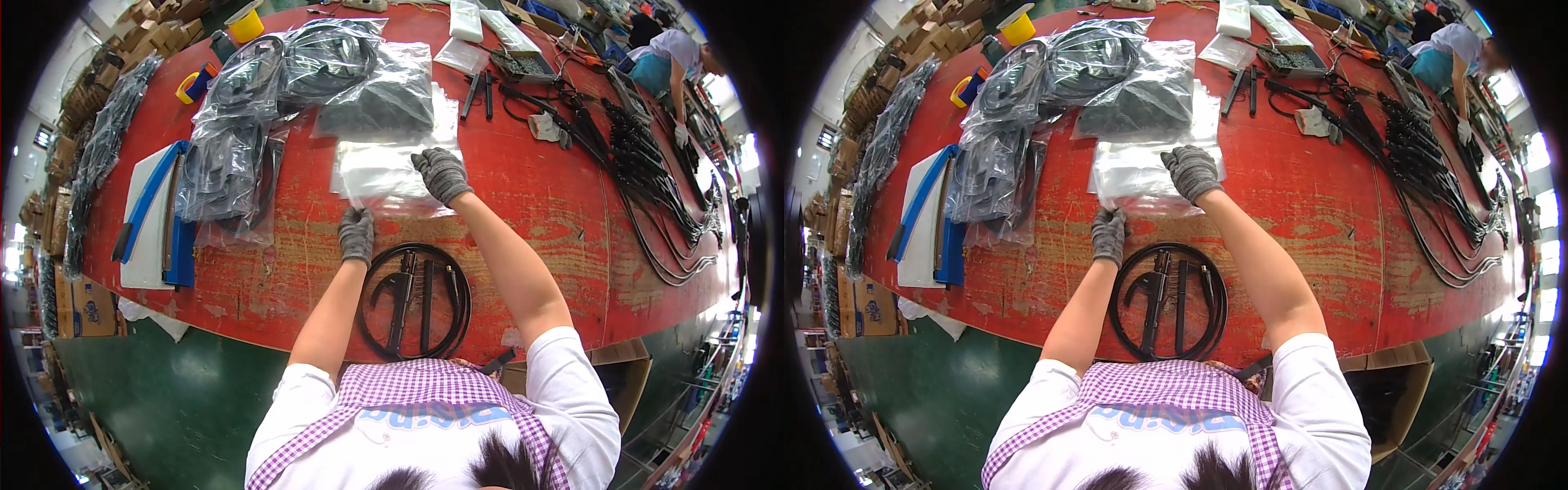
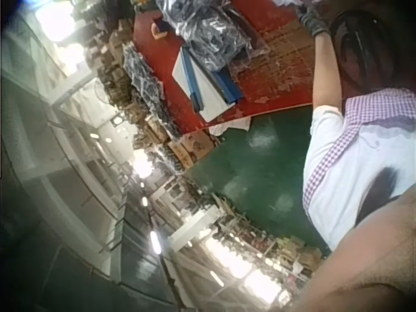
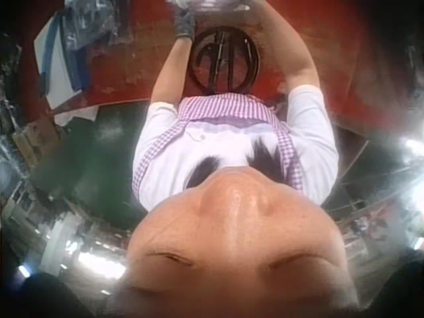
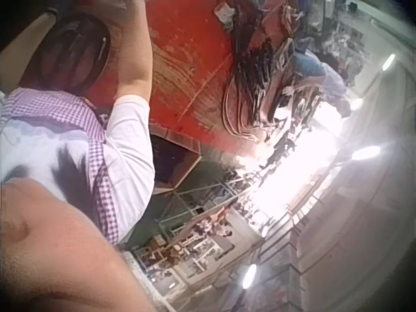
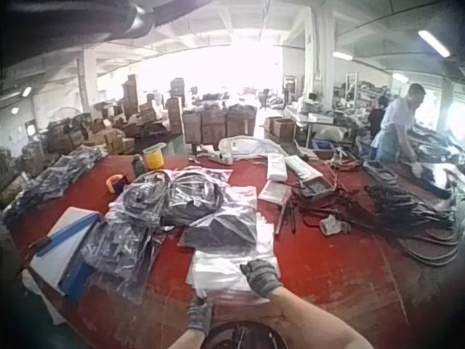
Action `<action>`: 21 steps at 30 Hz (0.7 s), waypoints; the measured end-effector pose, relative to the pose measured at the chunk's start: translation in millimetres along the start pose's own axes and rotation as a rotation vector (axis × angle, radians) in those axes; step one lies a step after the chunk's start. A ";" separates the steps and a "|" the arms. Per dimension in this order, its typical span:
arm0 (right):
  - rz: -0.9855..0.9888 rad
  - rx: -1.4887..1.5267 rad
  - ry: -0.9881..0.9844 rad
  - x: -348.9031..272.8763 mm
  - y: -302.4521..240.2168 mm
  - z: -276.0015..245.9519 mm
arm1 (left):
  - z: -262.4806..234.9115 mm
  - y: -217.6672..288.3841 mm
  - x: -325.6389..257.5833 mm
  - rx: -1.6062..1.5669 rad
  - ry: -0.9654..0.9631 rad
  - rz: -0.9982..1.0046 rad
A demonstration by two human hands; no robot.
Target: The person repeatedly picks up black cables from a pile on a red table, coils them into a circular shape, and places them into clear plastic bags. The person then moves the packaged cables to a pile on the left side of the table. This process is repeated continuously throughout the video.
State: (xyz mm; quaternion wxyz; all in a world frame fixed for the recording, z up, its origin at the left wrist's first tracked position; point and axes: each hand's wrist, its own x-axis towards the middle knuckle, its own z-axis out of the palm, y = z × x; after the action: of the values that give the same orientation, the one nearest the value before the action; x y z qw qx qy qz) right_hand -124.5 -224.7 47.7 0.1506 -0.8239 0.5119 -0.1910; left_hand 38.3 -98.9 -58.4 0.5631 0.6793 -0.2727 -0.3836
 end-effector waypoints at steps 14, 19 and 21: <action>-0.196 -0.083 0.414 -35.3 -26.8 -16.3 | -12.8 94.7 1.0 1.237 -0.016 0.867; -0.706 -0.252 0.216 -96.3 -13.8 -2.9 | -0.6 105.6 -6.8 1.100 -0.046 1.273; -0.508 -0.230 0.311 -91.0 12.4 12.6 | -3.1 96.0 -2.9 1.203 -0.079 1.340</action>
State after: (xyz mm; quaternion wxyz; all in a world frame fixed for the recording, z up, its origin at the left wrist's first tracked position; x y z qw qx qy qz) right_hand -165.0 -147.4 16.5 -0.0760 -0.8978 0.3250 -0.2872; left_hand 45.1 -115.7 36.0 0.2081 0.5439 -0.7855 0.2095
